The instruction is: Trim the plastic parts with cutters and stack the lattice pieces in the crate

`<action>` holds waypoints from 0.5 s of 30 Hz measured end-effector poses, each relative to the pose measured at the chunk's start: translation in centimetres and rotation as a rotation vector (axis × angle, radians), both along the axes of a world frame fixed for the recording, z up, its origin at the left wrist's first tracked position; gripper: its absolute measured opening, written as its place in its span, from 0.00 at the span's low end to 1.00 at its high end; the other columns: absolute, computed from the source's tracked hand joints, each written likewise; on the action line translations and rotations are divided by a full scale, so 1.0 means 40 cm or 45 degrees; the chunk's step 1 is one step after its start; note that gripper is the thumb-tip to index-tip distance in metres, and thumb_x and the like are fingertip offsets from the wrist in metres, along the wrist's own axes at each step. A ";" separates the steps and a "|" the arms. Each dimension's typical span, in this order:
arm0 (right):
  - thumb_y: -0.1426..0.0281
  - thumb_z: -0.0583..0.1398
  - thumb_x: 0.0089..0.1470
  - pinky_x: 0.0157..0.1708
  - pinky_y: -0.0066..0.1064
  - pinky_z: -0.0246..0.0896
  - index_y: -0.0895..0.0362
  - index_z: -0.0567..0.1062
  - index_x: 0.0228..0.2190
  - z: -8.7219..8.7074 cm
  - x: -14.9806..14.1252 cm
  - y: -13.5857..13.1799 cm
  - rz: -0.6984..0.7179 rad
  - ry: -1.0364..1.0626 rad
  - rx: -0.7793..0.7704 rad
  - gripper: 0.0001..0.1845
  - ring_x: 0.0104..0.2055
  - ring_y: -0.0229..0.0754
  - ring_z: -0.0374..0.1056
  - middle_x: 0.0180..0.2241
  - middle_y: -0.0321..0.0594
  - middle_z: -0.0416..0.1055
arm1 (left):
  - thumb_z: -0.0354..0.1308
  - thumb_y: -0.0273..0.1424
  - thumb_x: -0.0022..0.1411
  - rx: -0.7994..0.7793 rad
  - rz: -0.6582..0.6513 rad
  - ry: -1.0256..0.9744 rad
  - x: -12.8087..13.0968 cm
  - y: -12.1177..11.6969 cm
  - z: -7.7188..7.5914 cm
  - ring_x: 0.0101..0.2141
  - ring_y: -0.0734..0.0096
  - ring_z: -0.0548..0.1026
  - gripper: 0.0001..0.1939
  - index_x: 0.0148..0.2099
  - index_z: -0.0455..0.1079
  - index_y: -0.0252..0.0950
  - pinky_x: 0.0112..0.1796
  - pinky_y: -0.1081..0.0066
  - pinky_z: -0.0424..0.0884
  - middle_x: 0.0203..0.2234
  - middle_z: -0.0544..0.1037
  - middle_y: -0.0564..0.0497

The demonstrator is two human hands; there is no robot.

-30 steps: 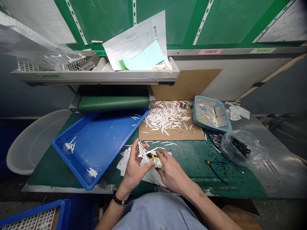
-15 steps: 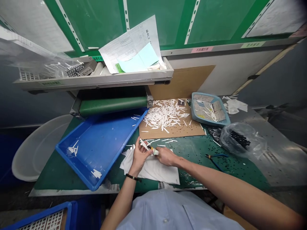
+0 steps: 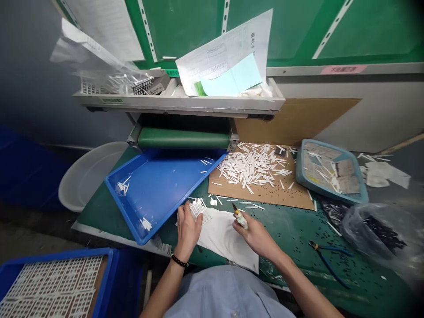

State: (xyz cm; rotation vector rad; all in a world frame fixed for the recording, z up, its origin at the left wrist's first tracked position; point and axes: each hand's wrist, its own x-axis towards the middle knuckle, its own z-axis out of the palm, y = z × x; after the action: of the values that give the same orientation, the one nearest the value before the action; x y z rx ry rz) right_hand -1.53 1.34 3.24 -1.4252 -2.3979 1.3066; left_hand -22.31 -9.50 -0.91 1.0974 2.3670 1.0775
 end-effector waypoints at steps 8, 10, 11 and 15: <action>0.51 0.53 0.54 0.41 0.33 0.62 0.53 0.71 0.44 -0.028 0.047 -0.052 -0.107 0.070 -0.086 0.23 0.43 0.48 0.70 0.41 0.41 0.75 | 0.45 0.27 0.66 -0.345 -0.272 0.615 0.014 0.027 -0.020 0.39 0.62 0.71 0.11 0.41 0.69 0.33 0.41 0.64 0.70 0.37 0.68 0.44; 0.50 0.53 0.53 0.40 0.33 0.63 0.53 0.71 0.43 -0.028 0.050 -0.050 -0.126 0.064 -0.079 0.24 0.42 0.48 0.71 0.40 0.41 0.76 | 0.45 0.24 0.65 -0.459 -0.336 0.633 0.012 0.043 -0.031 0.39 0.61 0.72 0.11 0.39 0.69 0.31 0.41 0.64 0.70 0.37 0.70 0.42; 0.49 0.54 0.52 0.39 0.33 0.63 0.53 0.72 0.43 -0.029 0.052 -0.048 -0.138 0.065 -0.082 0.25 0.42 0.48 0.71 0.39 0.41 0.77 | 0.44 0.22 0.64 -0.505 -0.361 0.637 0.013 0.049 -0.032 0.39 0.61 0.72 0.12 0.39 0.69 0.30 0.41 0.63 0.70 0.38 0.70 0.41; 0.45 0.55 0.46 0.39 0.32 0.65 0.54 0.73 0.41 -0.054 0.084 -0.037 -0.176 0.034 -0.096 0.30 0.42 0.50 0.73 0.38 0.42 0.78 | 0.43 0.16 0.60 -0.577 -0.382 0.627 0.029 0.040 0.006 0.40 0.61 0.73 0.14 0.42 0.69 0.27 0.40 0.64 0.71 0.40 0.71 0.37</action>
State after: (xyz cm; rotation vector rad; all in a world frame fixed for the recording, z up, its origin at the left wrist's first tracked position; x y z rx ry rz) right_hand 1.81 -0.14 1.08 -1.5510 -2.2113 1.3867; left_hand -21.16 -7.92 -0.68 1.5928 2.4940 0.1569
